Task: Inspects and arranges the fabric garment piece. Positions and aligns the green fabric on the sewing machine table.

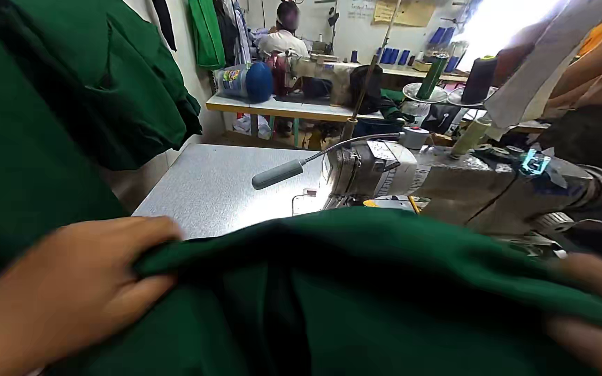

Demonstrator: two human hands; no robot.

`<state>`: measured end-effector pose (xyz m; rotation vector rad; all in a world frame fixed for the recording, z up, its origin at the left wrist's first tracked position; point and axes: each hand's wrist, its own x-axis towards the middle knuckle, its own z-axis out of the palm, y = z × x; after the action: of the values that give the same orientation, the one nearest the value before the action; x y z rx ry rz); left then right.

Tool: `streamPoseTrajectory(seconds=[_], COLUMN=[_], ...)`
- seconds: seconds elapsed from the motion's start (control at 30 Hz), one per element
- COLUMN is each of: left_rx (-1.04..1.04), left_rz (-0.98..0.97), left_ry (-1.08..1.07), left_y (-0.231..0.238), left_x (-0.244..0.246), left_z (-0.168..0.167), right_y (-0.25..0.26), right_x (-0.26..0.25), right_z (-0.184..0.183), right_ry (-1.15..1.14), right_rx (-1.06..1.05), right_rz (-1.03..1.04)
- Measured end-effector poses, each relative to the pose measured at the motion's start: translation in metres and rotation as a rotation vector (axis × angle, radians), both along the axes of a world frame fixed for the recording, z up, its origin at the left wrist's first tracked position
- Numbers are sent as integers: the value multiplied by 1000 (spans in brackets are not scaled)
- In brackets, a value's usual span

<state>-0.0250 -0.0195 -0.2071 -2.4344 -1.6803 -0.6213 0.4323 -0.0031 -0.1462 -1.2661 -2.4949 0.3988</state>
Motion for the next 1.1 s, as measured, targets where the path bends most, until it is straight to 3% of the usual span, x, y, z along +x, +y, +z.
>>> streamPoseTrajectory(seconds=[0.03, 0.1, 0.17, 0.23, 0.33, 0.43, 0.47, 0.6, 0.67, 0.73, 0.8, 0.87, 0.93, 1.1], left_rx=[43, -77, -140, -66, -149, -544, -584, -198, -173, -289, -379, -278, -189, -304], left_rz=[-3, 71, 199, 240, 236, 179, 159, -107, -214, -196, -131, -107, -106, -80], left_ry=[64, 104, 148, 156, 40, -25, -7, 18, 88, 187, 220, 141, 42, 76], left_y=[28, 68, 94, 99, 60, 17, 14, 35, 42, 36, 31, 35, 49, 78], left_x=[-6, -5, 0, 11, 51, 83, 82, 3, -40, -55, -40, -8, 29, 76], left_z=[-29, -74, -104, -119, -117, -116, -125, -173, -172, -150, -119, -109, -121, -161], right_y=[15, 42, 61, 68, 61, 65, 67, 72, 73, 74, 76, 86, 100, 132], right_x=[0, -6, -10, -20, -48, -69, -72, -72, -69, -67, -69, -81, -101, -135], right_z=[-26, -85, -134, -155, -155, -177, -186, -212, -216, -218, -219, -215, -205, -202], right_ry=[-94, -248, -327, -315, -259, -172, -175, -219, -224, -192, -82, -10, -42, -181], right_rx=[-53, -60, 98, 244, 133, 27, -5, -27, 11, 53, 165, 355, 456, 352], right_rz=[-65, -202, -230, -180, -55, 104, 133, 190, 206, 207, 166, 93, 56, 32])
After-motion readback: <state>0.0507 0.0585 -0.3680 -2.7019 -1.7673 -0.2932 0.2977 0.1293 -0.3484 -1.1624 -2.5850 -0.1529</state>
